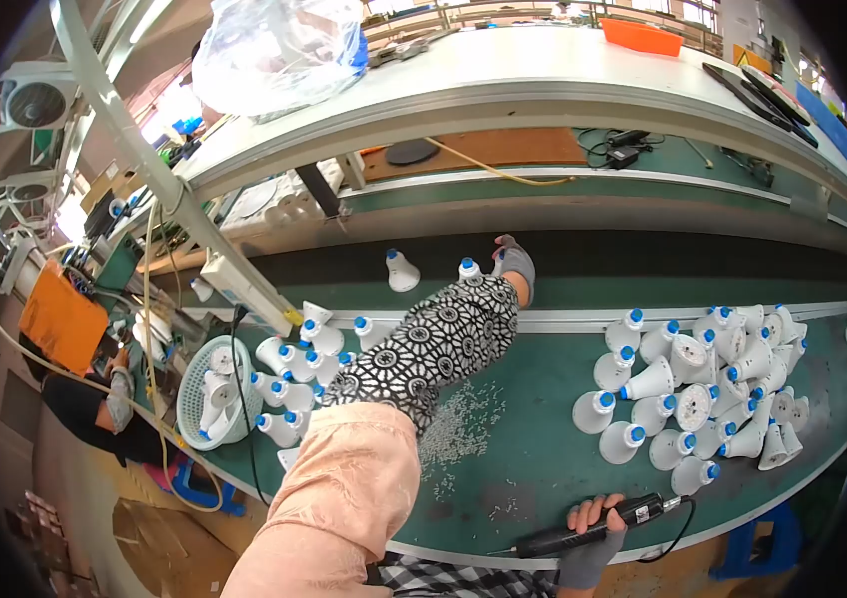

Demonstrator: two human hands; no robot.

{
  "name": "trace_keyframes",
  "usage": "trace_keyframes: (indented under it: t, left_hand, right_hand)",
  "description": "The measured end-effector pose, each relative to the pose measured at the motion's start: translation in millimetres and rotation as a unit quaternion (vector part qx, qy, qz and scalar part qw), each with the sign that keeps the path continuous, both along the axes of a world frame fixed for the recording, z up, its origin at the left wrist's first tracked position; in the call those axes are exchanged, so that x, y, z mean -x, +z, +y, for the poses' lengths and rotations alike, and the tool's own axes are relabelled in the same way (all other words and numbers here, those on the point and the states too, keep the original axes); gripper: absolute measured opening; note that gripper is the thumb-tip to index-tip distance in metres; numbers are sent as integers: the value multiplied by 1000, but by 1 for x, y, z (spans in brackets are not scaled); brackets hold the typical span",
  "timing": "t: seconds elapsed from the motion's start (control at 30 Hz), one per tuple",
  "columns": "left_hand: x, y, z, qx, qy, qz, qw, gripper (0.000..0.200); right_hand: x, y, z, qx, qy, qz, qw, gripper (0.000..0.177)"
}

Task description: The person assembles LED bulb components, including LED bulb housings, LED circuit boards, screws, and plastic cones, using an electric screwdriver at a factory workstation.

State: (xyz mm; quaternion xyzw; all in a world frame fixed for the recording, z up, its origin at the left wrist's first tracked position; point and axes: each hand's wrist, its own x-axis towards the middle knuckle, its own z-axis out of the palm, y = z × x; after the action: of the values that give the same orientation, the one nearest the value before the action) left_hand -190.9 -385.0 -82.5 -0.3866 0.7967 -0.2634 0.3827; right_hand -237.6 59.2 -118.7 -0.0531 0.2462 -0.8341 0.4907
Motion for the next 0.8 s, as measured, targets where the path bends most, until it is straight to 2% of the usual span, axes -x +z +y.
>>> trace_keyframes:
  t: [0.03,0.07,0.13,0.2,0.3,0.4,0.43,0.5,0.57,0.67,0.77,0.8]
  left_hand:
    - [-13,-7,-7,13,31,32,999,33]
    - [-29,-13,-16,6,5,51,999,32]
    - [-67,10,-6,-18,-50,64,997,28]
    - [-92,64,28,-27,-116,97,988,18]
    - [-124,72,57,-54,-190,161,967,12]
    - [-160,69,99,-51,-287,149,945,9]
    - [-173,60,105,-74,-275,170,943,7]
    - [-193,61,117,-89,-204,89,971,7]
    - [-212,67,114,-91,-140,91,982,8]
    - [-214,99,116,-90,-30,25,995,14]
    - [-195,103,91,16,-199,147,969,25]
    - [-183,100,82,40,-229,127,964,28]
  right_hand:
    - [0,1,1,-3,-2,1,1000,18]
    - [0,2,1,-6,1,12,1000,18]
    - [3,-1,3,-3,6,14,1000,18]
    - [2,-1,3,-3,8,10,1000,17]
    - [2,2,2,-10,7,9,1000,17]
    - [2,1,2,-6,11,19,1000,18]
    - [2,1,1,-3,11,23,1000,19]
    - [1,2,1,-11,6,20,1000,19]
    - [1,3,1,-12,6,19,1000,19]
    - [4,-4,3,-21,9,14,1000,22]
    - [2,0,2,-38,4,11,999,22]
    - [2,0,1,-38,2,12,999,22]
